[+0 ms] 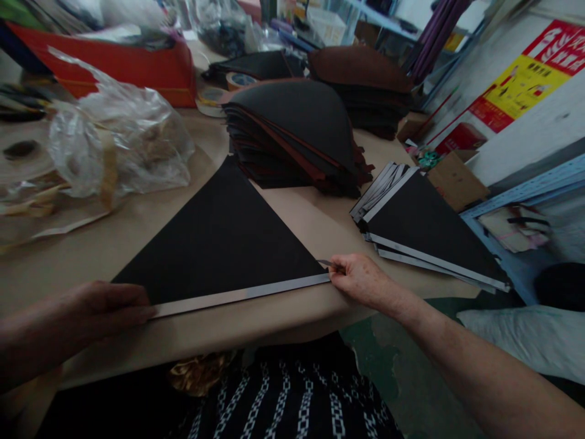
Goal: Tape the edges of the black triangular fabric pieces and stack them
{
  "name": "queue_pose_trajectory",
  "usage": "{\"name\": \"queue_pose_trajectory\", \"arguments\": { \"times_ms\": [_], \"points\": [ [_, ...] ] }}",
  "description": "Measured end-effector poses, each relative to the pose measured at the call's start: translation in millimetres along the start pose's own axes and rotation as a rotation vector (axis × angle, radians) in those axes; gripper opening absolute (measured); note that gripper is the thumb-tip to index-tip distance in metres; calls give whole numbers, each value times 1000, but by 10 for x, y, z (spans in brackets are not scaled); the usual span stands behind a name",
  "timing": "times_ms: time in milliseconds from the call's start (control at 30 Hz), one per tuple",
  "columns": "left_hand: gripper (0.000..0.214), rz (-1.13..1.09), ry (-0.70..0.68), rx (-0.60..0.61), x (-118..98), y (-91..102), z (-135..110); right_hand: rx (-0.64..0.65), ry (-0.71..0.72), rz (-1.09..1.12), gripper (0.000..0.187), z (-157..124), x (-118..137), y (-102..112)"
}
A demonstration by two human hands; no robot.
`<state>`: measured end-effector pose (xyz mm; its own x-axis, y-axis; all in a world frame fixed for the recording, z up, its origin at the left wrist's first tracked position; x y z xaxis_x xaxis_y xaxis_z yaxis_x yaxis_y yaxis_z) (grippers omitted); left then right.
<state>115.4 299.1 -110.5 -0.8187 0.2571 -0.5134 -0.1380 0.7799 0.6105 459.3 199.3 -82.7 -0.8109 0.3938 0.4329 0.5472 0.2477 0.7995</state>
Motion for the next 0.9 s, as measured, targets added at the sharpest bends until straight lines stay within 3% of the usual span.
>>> {"name": "queue_pose_trajectory", "arguments": {
  "times_ms": [233, 367, 433, 600, 767, 900],
  "points": [
    [49, -4, 27, 8, -26, 4, -19, 74, -23, -121, 10, 41, -34, 3],
    [46, 27, -3, -1, -83, 22, -34, -41, -62, -246, 19, 33, 19, 232],
    [44, 16, -26, -13, -103, 28, -33, -6, 12, -122, 17, 6, 204, 233],
    [36, -36, -92, -58, -119, 51, -37, 251, 190, 380, 19, 4, 660, -78],
    [32, -7, -122, -61, -245, 127, -111, 336, 90, 558, 32, 138, 404, -369],
    [31, -11, -105, 2, -219, 156, -209, 260, 98, 566, 34, 133, 208, -340]
  ]
}}
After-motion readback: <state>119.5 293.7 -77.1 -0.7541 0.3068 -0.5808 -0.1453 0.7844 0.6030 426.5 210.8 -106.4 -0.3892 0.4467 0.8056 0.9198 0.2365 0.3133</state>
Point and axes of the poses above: each hand's wrist, its own z-axis towards the middle knuckle, its own y-axis out of the back of the hand, x = y × z, the point moved 9 cm from there along z, towards the middle knuckle, and after that the axes turned 11 degrees about -y, right-handed, at the moved point
